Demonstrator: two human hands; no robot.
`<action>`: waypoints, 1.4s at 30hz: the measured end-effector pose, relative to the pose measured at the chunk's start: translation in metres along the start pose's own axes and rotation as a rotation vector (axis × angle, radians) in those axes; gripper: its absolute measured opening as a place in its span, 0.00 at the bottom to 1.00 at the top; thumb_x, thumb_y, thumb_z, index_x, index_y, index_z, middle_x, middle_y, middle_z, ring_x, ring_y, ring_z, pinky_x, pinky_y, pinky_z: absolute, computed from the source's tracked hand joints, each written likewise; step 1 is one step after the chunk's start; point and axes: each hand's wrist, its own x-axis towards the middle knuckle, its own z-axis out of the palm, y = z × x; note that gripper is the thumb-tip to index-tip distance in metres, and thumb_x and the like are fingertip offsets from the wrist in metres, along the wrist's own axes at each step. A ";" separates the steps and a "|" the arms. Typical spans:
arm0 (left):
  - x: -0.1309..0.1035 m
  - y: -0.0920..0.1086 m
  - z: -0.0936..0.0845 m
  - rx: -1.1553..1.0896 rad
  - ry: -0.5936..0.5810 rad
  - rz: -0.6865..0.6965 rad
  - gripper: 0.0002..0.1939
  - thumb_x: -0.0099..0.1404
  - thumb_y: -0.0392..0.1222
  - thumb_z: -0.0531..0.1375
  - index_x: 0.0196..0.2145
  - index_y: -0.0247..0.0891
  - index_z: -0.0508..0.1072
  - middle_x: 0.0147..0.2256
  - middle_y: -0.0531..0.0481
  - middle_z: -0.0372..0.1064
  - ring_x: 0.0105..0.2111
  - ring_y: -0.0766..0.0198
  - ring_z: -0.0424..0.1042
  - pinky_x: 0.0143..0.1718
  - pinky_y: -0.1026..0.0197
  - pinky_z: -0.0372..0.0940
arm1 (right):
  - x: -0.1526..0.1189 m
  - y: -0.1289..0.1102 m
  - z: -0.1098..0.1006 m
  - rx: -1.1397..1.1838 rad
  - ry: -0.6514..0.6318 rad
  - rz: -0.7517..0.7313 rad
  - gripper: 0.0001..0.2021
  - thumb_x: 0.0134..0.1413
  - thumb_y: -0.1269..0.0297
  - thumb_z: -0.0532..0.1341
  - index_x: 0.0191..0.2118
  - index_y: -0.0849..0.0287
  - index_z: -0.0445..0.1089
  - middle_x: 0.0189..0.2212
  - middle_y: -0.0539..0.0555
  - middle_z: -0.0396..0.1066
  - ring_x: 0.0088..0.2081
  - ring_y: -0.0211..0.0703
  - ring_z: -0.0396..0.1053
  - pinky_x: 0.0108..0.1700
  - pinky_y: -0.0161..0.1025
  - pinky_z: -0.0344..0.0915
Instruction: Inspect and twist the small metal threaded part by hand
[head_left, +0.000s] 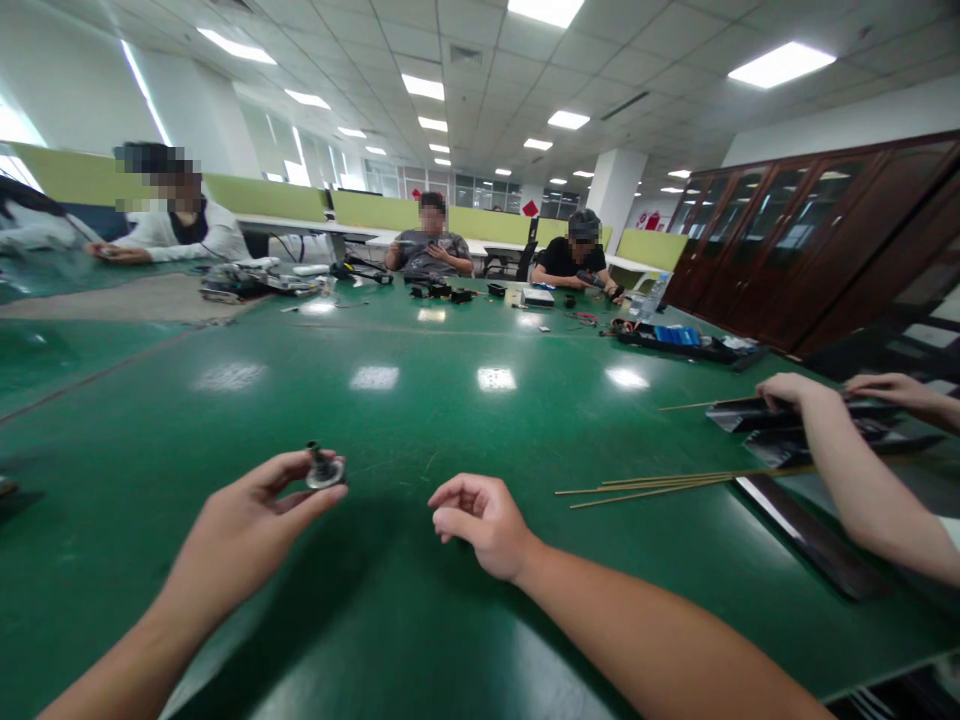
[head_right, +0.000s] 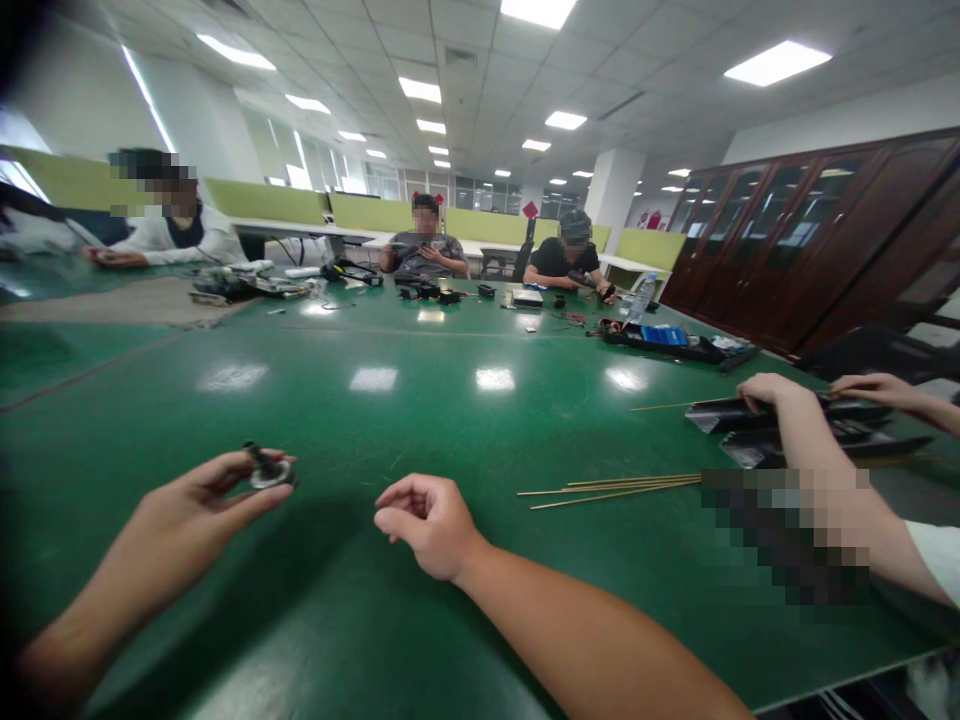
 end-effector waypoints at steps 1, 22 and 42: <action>0.003 0.005 0.017 -0.057 -0.090 -0.009 0.28 0.60 0.54 0.67 0.54 0.41 0.71 0.50 0.47 0.74 0.46 0.54 0.76 0.51 0.51 0.72 | 0.001 -0.001 -0.001 -0.052 0.078 -0.051 0.12 0.51 0.63 0.68 0.40 0.62 0.73 0.27 0.50 0.70 0.27 0.36 0.67 0.32 0.36 0.65; -0.020 0.001 0.056 0.143 -0.302 0.418 0.15 0.65 0.44 0.64 0.49 0.48 0.70 0.45 0.55 0.73 0.46 0.65 0.73 0.48 0.63 0.68 | -0.005 -0.010 0.010 -0.725 0.055 -0.330 0.06 0.50 0.72 0.65 0.36 0.58 0.74 0.31 0.51 0.71 0.34 0.41 0.69 0.38 0.38 0.63; -0.019 0.001 0.054 0.082 -0.345 0.499 0.14 0.64 0.39 0.65 0.47 0.46 0.74 0.44 0.51 0.75 0.44 0.63 0.74 0.47 0.61 0.70 | -0.006 -0.009 0.007 -0.900 -0.107 -0.366 0.05 0.56 0.64 0.65 0.37 0.58 0.77 0.29 0.52 0.74 0.31 0.41 0.71 0.36 0.37 0.63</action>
